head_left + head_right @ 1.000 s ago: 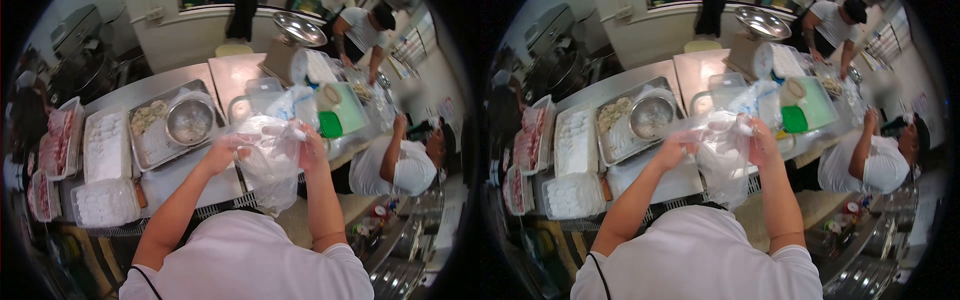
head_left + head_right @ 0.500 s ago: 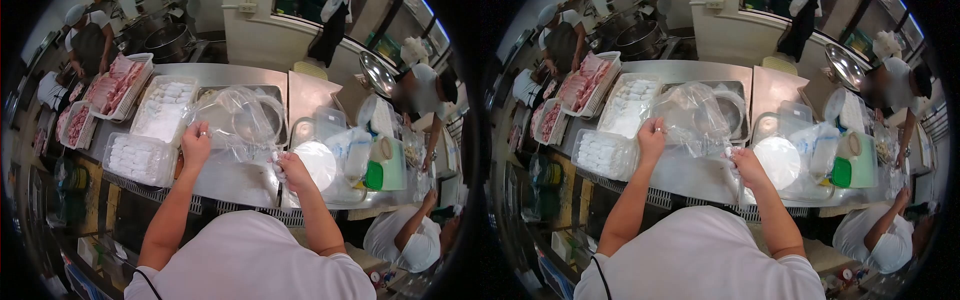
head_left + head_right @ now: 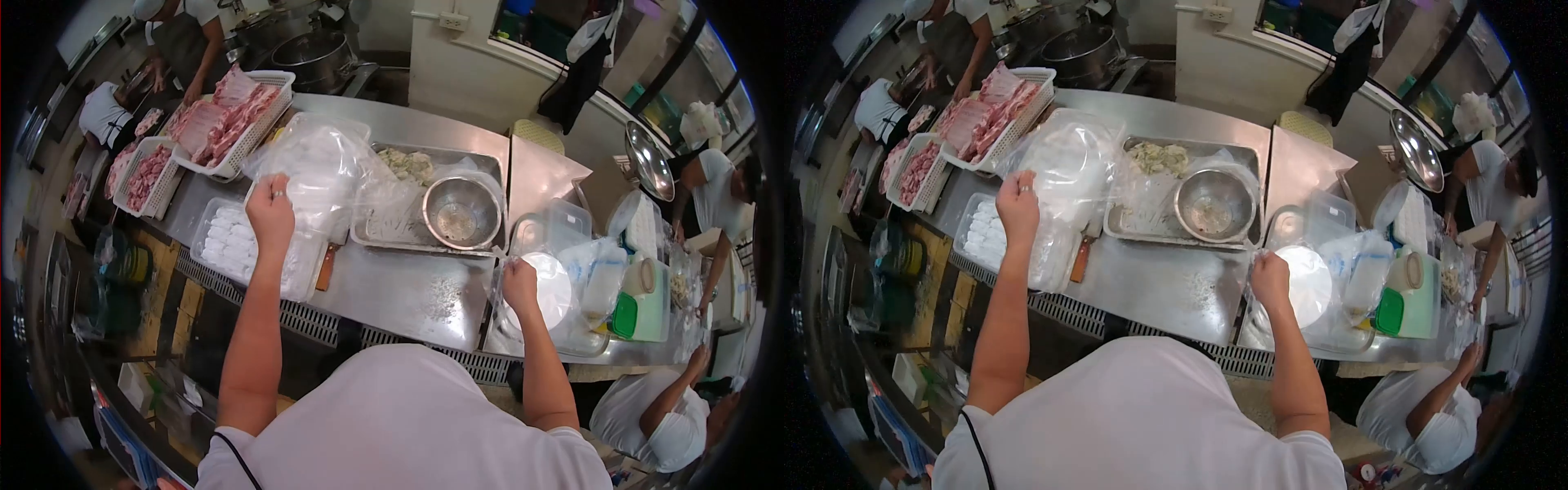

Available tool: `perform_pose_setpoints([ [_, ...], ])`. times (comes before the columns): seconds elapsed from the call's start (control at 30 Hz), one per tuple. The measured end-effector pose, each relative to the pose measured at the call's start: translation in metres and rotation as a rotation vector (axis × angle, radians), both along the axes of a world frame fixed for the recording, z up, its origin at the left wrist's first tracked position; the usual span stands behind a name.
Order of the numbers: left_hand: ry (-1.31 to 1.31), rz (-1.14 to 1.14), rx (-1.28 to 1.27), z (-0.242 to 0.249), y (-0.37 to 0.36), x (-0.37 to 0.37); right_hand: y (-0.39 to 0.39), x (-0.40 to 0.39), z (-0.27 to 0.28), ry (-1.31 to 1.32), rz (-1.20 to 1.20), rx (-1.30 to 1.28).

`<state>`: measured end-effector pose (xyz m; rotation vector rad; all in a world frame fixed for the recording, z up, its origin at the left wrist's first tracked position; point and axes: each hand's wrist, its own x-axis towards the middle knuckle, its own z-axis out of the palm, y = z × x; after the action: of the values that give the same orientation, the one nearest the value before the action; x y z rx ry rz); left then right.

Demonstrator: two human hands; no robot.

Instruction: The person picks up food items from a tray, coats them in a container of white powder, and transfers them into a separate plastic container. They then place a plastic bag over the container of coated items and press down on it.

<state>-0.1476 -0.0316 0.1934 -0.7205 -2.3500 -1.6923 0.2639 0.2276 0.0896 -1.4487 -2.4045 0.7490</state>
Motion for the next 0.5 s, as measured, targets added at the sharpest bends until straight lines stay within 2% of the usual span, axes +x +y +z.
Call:
perform_pose_setpoints([
  [0.03, -0.061, -0.029, 0.051, -0.001, -0.004, -0.002, -0.008, 0.0, -0.004, -0.101, 0.047, 0.036],
  [0.13, -0.178, -0.104, 0.23, 0.005, 0.007, -0.005, -0.034, -0.026, 0.017, -0.078, 0.085, 0.596],
  [0.17, -0.196, -0.117, 0.271, 0.005, 0.008, -0.001, -0.045, -0.04, 0.037, -0.1, 0.014, 0.508],
  [0.27, -0.249, -0.116, 0.325, 0.006, 0.006, 0.009, -0.068, -0.088, 0.068, 0.509, 0.01, 0.126],
  [0.33, -0.257, -0.115, 0.344, 0.009, 0.003, 0.012, -0.088, -0.127, 0.06, 0.713, 0.053, -0.375],
  [0.4, -0.267, -0.154, 0.361, 0.009, -0.004, 0.011, -0.121, -0.17, 0.093, 0.865, -0.007, -0.914],
  [0.5, -0.277, -0.202, 0.405, 0.011, -0.015, 0.01, -0.141, -0.216, 0.097, 1.009, -0.038, -1.166],
])
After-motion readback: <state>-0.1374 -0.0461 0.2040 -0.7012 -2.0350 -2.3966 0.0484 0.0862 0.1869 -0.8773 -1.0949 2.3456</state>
